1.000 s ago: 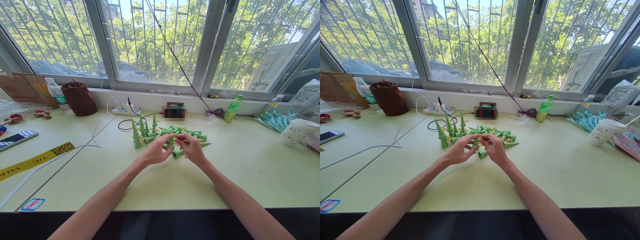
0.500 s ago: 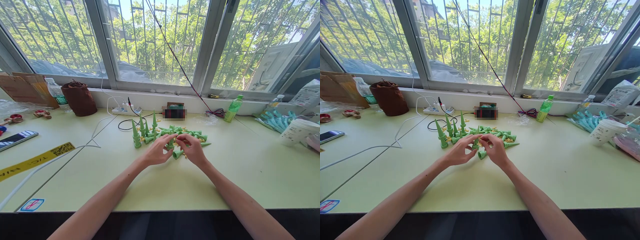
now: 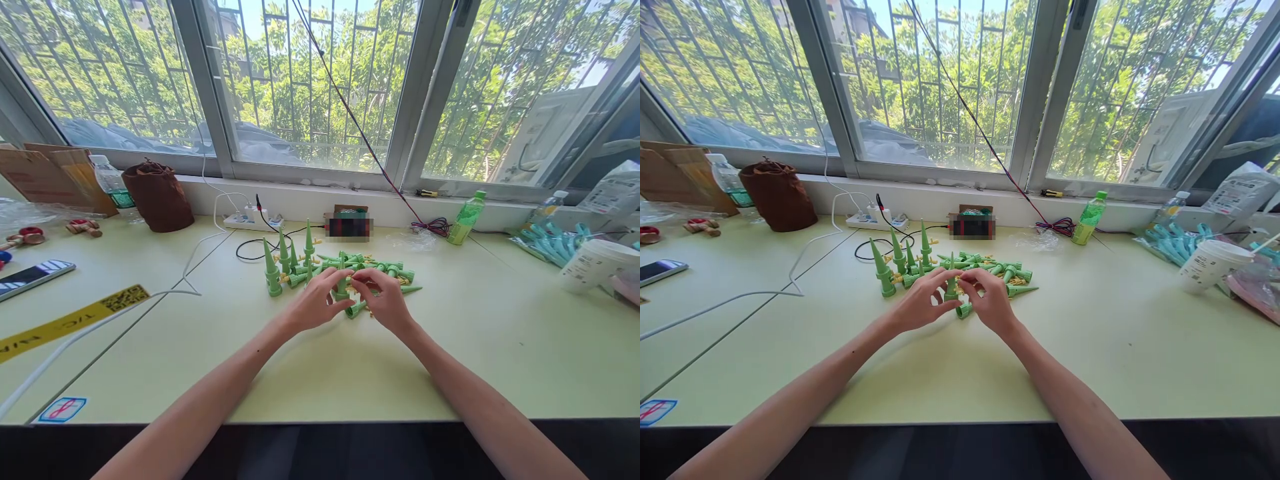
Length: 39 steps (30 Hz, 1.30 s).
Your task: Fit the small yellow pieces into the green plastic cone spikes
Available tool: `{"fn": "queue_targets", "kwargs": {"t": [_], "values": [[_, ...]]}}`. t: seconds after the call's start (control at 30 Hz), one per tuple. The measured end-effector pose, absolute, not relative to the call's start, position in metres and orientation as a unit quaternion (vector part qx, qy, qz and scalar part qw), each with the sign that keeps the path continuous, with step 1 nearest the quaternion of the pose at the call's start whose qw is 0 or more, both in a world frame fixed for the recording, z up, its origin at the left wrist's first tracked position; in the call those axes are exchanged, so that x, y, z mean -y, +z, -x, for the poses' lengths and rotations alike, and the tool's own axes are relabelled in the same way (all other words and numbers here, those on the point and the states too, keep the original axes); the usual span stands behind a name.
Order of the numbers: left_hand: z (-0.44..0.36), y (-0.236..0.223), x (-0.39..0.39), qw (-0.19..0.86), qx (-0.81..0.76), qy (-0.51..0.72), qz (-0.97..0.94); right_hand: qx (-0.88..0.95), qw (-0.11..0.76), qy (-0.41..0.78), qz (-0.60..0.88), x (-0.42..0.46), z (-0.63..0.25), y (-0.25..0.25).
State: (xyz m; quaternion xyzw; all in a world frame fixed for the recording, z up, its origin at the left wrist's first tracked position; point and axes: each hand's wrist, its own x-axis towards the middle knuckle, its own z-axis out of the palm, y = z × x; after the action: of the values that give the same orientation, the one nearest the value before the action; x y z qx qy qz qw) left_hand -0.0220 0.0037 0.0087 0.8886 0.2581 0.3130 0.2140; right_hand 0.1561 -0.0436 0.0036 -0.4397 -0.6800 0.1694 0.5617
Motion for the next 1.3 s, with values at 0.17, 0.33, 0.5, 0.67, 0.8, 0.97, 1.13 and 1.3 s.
{"fn": "queue_targets", "kwargs": {"t": [0.17,0.33,0.5,0.67,0.8,0.97,1.13,1.3], "values": [[0.0211,0.0076,-0.0037,0.176,-0.258,0.325,-0.893,0.682,0.558,0.160,0.445,0.0431,-0.1559,0.0026],[0.0200,0.0059,-0.0038,0.155,-0.258,0.337,-0.892,0.684,0.553,0.168,0.445,0.0431,-0.1555,0.0027],[0.0195,0.0067,-0.0017,0.152,-0.259,0.342,-0.890,0.682,0.554,0.179,0.442,0.0435,-0.1555,0.0025],[0.0191,0.0060,-0.0019,0.143,-0.256,0.351,-0.889,0.680,0.551,0.194,0.443,0.0434,-0.1555,0.0017],[0.0189,0.0052,-0.0028,0.140,-0.255,0.351,-0.890,0.679,0.550,0.210,0.439,0.0439,-0.1552,0.0025],[0.0191,0.0054,-0.0020,0.142,-0.258,0.350,-0.889,0.678,0.551,0.223,0.434,0.0442,-0.1552,0.0033],[0.0190,0.0064,-0.0017,0.145,-0.266,0.351,-0.886,0.683,0.550,0.232,0.421,0.0443,-0.1558,0.0026],[0.0184,0.0059,-0.0030,0.139,-0.277,0.362,-0.879,0.705,0.539,0.197,0.417,0.0456,-0.1564,0.0022]]}}
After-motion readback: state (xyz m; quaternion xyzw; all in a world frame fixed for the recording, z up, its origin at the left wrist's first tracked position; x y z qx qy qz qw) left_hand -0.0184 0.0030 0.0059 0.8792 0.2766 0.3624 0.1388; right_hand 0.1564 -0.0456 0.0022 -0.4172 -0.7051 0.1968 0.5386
